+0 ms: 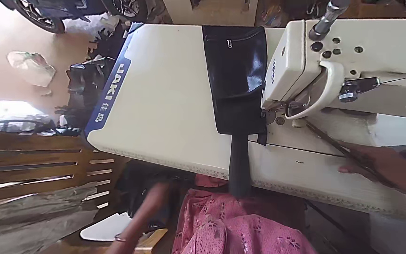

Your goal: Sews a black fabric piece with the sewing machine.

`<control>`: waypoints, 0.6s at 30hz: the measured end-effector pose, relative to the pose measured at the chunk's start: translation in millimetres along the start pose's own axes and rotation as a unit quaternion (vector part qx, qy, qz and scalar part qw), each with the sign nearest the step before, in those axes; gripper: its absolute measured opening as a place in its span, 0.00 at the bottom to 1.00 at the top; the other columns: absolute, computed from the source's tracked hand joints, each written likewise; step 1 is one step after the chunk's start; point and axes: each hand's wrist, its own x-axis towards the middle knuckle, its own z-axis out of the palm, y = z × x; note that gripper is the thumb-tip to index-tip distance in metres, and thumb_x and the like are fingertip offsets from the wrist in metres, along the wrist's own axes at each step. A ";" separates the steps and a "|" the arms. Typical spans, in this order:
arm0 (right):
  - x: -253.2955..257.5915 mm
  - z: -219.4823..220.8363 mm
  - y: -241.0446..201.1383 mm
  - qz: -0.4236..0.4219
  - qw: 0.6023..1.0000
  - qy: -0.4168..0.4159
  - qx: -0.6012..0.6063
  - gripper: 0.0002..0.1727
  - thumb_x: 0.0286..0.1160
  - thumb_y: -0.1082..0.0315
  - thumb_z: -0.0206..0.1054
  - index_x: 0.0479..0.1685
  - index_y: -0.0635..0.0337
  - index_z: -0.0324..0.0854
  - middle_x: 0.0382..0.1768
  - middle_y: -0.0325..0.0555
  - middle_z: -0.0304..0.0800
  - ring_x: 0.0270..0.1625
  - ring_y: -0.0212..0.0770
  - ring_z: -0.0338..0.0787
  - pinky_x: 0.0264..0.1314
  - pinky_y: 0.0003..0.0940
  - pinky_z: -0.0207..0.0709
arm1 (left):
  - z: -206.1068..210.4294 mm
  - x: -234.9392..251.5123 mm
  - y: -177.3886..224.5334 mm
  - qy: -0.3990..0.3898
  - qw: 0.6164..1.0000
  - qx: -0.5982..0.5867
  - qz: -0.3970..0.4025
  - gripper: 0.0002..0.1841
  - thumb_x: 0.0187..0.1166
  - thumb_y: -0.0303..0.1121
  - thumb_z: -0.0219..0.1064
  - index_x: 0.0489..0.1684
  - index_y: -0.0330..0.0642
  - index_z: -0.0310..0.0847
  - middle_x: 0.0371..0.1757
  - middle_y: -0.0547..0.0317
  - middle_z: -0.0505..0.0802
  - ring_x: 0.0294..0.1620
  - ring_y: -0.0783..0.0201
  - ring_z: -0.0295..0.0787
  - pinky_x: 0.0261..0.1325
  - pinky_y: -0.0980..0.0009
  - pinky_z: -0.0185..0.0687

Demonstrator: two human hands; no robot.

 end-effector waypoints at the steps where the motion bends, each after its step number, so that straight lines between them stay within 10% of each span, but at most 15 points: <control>1: 8.8 7.5 -5.5 0.002 0.999 0.017 -0.032 0.44 0.58 0.63 0.84 0.81 0.65 0.73 0.34 0.49 0.89 0.25 0.33 0.76 0.30 0.33 0.72 | -7.8 8.2 -37.3 -0.009 0.994 0.026 -0.108 0.20 0.85 0.36 0.65 0.71 0.38 0.83 0.68 0.29 0.86 0.70 0.27 0.82 0.70 0.28 0.73; 4: 23.7 14.1 -29.5 0.003 0.990 -0.006 -0.138 0.47 0.61 0.71 0.84 0.86 0.67 0.66 0.61 0.74 0.86 0.59 0.71 0.87 0.65 0.70 0.73 | -56.3 16.1 -76.2 -0.057 0.959 0.082 -0.265 0.44 0.66 0.40 0.83 0.87 0.45 0.67 0.77 0.24 0.77 0.76 0.23 0.74 0.73 0.25 0.67; 6: 15.3 18.4 -53.2 -0.022 0.979 0.010 -0.200 0.35 0.69 0.77 0.77 0.80 0.69 0.74 0.64 0.79 0.81 0.67 0.80 0.79 0.70 0.76 0.67 | -100.4 5.0 -28.3 -0.063 0.986 0.054 -0.144 0.25 0.74 0.35 0.78 0.67 0.29 0.82 0.61 0.25 0.89 0.67 0.27 0.83 0.71 0.29 0.70; 8: 10.6 43.0 -70.9 -0.163 0.963 0.124 -0.177 0.15 0.72 0.82 0.65 0.56 0.72 0.90 0.54 0.75 0.87 0.60 0.75 0.85 0.62 0.69 0.76 | -131.1 -7.3 51.5 -0.059 0.995 0.031 0.074 0.12 0.81 0.29 0.70 0.53 0.30 0.90 0.50 0.32 0.94 0.56 0.33 0.89 0.66 0.32 0.75; 12: 57.7 122.0 -91.2 -0.356 0.917 0.178 -0.002 0.15 0.68 0.83 0.61 0.39 0.66 0.95 0.50 0.64 0.87 0.52 0.55 0.86 0.59 0.46 0.81 | -118.0 23.3 213.1 0.096 0.894 0.001 0.437 0.10 0.78 0.23 0.64 0.49 0.37 0.92 0.47 0.48 0.95 0.53 0.50 0.92 0.60 0.49 0.84; 15: 88.8 147.3 -88.8 -0.337 0.919 0.203 0.026 0.08 0.70 0.82 0.66 0.34 0.72 0.92 0.51 0.70 0.85 0.49 0.57 0.85 0.56 0.50 0.80 | -89.3 78.6 285.9 0.170 0.843 0.019 0.509 0.19 0.58 0.21 0.73 0.51 0.39 0.92 0.55 0.46 0.91 0.60 0.43 0.84 0.56 0.44 0.79; 18: 86.6 149.2 -92.2 -0.257 0.937 0.209 0.110 0.06 0.71 0.79 0.70 0.39 0.76 0.90 0.56 0.65 0.83 0.53 0.44 0.87 0.60 0.34 0.83 | -77.4 107.3 294.6 0.202 0.821 0.057 0.531 0.13 0.62 0.29 0.76 0.45 0.39 0.92 0.48 0.45 0.91 0.53 0.41 0.85 0.47 0.45 0.77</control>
